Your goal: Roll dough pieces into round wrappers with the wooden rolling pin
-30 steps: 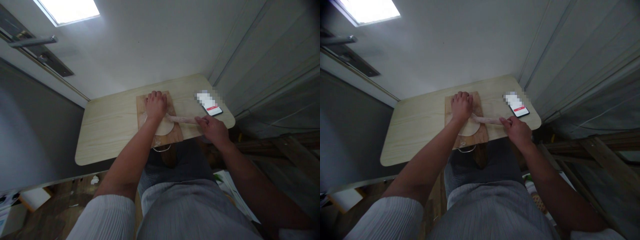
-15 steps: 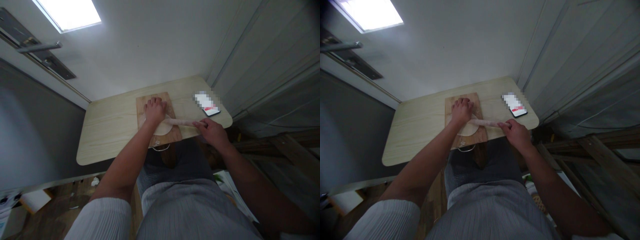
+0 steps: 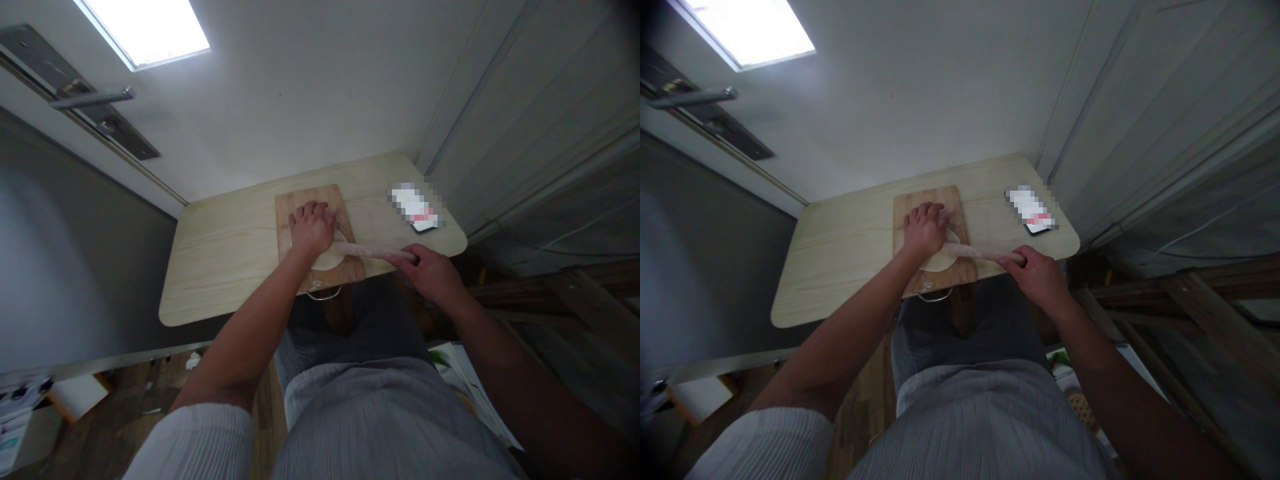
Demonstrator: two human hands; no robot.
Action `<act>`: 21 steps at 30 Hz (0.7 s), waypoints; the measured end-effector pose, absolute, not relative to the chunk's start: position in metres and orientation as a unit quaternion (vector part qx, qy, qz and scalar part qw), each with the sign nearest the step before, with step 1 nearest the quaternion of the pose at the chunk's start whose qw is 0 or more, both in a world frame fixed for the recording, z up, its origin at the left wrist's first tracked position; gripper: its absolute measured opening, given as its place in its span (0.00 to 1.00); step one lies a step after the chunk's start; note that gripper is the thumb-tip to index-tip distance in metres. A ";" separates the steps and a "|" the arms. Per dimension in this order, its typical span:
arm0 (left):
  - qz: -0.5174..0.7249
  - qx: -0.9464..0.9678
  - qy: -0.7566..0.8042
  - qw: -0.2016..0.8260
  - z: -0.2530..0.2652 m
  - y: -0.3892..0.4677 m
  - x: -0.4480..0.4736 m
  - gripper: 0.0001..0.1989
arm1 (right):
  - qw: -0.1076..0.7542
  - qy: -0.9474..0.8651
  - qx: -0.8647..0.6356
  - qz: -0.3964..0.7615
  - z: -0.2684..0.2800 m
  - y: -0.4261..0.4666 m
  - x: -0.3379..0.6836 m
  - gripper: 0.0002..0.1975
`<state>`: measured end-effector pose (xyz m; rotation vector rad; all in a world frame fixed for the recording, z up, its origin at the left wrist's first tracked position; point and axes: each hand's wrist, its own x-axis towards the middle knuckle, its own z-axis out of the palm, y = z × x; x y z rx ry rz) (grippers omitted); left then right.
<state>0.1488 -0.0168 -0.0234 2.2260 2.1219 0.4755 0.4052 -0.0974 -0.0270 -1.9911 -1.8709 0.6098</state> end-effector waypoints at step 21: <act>0.147 0.724 0.674 -0.001 -0.021 -0.054 0.145 0.24 | 0.118 -0.689 -0.685 0.205 -0.031 -0.122 0.398 0.24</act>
